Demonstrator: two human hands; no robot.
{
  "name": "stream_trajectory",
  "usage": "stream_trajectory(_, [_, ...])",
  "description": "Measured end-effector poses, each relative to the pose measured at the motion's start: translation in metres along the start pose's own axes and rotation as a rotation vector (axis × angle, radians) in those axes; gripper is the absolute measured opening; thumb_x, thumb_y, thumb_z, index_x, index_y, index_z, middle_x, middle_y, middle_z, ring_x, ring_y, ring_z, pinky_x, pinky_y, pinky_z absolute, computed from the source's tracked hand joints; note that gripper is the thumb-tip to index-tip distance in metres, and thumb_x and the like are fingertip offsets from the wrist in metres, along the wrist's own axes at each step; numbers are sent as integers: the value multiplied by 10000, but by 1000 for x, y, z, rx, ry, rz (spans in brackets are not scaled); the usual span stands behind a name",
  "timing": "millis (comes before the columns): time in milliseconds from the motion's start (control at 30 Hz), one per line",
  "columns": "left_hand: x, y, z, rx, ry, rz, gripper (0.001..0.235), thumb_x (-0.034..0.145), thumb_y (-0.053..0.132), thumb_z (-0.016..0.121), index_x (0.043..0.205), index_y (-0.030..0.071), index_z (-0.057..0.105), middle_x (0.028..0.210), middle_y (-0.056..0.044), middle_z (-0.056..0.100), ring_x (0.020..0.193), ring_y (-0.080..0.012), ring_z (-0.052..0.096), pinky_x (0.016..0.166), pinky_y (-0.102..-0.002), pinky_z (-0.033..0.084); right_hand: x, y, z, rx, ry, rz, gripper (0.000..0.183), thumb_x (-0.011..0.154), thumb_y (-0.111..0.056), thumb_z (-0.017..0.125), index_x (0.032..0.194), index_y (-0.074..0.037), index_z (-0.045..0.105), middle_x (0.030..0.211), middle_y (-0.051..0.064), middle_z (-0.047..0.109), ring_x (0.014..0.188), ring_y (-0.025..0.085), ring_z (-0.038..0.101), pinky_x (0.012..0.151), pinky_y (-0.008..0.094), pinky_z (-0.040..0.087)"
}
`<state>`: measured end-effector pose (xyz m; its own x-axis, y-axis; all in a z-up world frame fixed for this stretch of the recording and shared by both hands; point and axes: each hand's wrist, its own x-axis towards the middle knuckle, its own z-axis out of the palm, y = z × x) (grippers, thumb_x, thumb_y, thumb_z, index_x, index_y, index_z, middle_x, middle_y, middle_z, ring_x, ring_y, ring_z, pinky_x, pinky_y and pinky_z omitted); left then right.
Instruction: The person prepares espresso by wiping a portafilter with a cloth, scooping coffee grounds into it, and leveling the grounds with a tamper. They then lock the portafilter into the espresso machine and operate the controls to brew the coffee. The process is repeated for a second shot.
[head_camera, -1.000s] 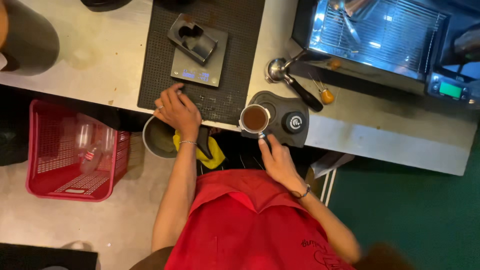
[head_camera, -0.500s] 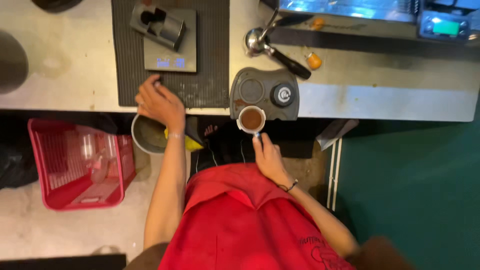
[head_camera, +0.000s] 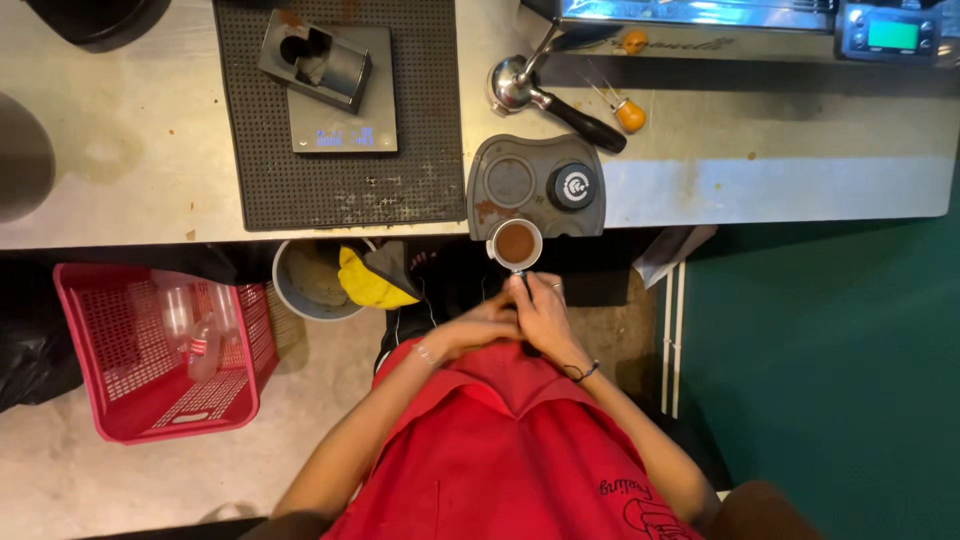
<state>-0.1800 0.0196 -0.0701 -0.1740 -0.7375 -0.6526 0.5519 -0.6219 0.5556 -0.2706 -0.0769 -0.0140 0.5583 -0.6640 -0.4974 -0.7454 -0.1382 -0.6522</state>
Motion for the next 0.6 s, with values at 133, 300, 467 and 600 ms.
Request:
stream_trajectory(133, [113,-125,14,-347,229,26,234,727,140,592,900,-11,636,634,-122,539,564,-237,587,561,-433,520,8,17,7,-98,95,-69,270,911,-391,575,832,-157,685,1122,98,610,1056,368,552,946,448,413])
stream_trajectory(300, [67,-65,19,-393,253,-26,214,809,169,585,648,34,547,420,-61,389,318,-218,447,395,-411,456,-11,-79,-45,-40,215,-115,714,730,-245,772,1291,-3,402,1170,252,444,1025,441,545,873,521,461])
stream_trajectory(467, [50,-52,13,-322,248,-70,197,815,158,554,672,28,511,412,-62,397,298,-204,443,374,-420,479,-6,-105,-62,-122,161,-224,818,687,-235,798,1360,-2,395,1197,243,429,1091,499,468,935,572,399])
stream_trajectory(600, [24,-18,20,-276,258,-104,218,786,168,608,642,43,502,432,-53,398,325,-170,457,374,-333,464,49,-77,-100,-116,529,-406,465,838,-209,694,1228,-18,527,979,140,441,800,316,525,781,393,433])
